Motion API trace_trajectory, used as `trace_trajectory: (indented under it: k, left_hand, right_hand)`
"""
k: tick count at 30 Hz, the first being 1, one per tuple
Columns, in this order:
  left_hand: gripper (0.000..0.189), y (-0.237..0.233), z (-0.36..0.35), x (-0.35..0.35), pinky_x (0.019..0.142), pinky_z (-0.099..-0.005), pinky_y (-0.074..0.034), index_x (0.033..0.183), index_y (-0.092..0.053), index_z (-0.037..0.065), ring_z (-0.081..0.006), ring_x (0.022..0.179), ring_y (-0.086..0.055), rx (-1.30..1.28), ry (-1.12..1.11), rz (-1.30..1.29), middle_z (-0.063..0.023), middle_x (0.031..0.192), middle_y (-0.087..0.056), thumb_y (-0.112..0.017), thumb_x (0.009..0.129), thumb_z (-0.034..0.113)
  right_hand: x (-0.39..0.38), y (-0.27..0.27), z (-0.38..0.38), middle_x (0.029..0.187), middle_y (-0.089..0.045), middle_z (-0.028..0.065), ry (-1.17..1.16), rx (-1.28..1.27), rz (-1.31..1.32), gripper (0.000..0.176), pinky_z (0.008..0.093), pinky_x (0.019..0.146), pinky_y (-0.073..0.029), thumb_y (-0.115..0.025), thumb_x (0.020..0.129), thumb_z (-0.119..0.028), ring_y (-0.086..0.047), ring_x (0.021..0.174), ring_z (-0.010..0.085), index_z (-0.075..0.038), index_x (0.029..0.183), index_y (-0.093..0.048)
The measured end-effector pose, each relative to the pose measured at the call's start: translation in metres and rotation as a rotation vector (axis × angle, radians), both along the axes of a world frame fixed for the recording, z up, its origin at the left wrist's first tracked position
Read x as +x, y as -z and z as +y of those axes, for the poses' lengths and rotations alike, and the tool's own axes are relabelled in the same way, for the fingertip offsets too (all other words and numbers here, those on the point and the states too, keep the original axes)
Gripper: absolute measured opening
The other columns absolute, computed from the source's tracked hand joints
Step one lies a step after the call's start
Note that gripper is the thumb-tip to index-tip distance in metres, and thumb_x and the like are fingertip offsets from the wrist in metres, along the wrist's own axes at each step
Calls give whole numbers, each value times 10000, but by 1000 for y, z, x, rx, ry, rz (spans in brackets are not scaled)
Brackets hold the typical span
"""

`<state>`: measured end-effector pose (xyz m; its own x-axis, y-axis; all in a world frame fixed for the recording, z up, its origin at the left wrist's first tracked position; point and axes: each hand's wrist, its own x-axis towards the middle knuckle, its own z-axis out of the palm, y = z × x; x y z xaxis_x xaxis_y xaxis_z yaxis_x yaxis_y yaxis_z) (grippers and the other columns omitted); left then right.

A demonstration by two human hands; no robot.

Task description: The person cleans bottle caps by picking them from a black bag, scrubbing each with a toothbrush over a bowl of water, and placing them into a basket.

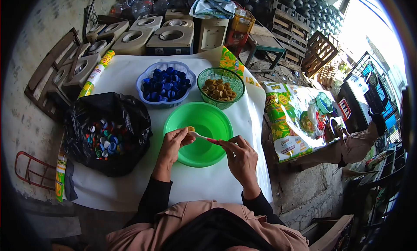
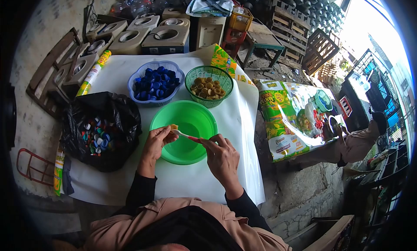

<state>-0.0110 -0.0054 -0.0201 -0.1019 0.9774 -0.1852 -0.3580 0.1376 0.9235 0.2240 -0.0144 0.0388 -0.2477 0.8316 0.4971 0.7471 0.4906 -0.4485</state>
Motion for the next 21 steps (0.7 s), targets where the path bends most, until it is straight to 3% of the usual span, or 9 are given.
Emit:
trace_trajectory:
  k: [6,9,12,15,18,21]
  left_hand:
    - [274,3,2,4,799,-256,-575,1208,-651,-46,-142,870,-691,96,-83,130,-91,1040,-701,-632,994,124]
    - [329,5,0,3,826,-267,-573,1242,-610,-51,-147,935,-686,195,-205,358,-97,1111,-679,-686,934,34]
    - [374,4,-3,3,842,-276,-574,1256,-585,-41,-154,977,-681,244,-175,528,-104,1154,-661,-695,898,-28]
    - [342,5,-3,6,835,-283,-592,1216,-612,-28,-187,972,-704,263,-230,571,-121,1105,-689,-703,886,-30]
    - [339,4,-4,6,852,-284,-593,1217,-609,-32,-180,992,-696,253,-228,551,-125,1103,-690,-696,889,-36]
    - [325,1,-4,7,844,-288,-591,1207,-610,-37,-176,999,-690,244,-178,579,-122,1107,-691,-690,892,-44]
  right_hand:
    - [0,2,2,868,-646,-13,6,-30,-30,157,356,607,-486,-720,880,-160,-640,772,201,-219,1006,-793]
    - [-3,4,8,871,-656,-5,94,-43,-132,147,354,629,-492,-732,866,-169,-659,804,218,-211,992,-796]
    - [-7,29,17,852,-648,4,71,-66,-271,165,368,645,-501,-721,854,-148,-659,776,235,-200,992,-794]
    - [-7,27,11,837,-626,31,0,-66,-97,181,374,608,-501,-682,890,-128,-647,759,241,-204,1015,-788]
    - [-7,11,-1,851,-645,30,87,-69,75,128,357,610,-485,-714,896,-174,-651,705,233,-179,999,-789]
    - [-7,12,-6,863,-655,28,-46,-35,128,125,352,595,-475,-715,908,-194,-652,700,228,-183,1008,-789]
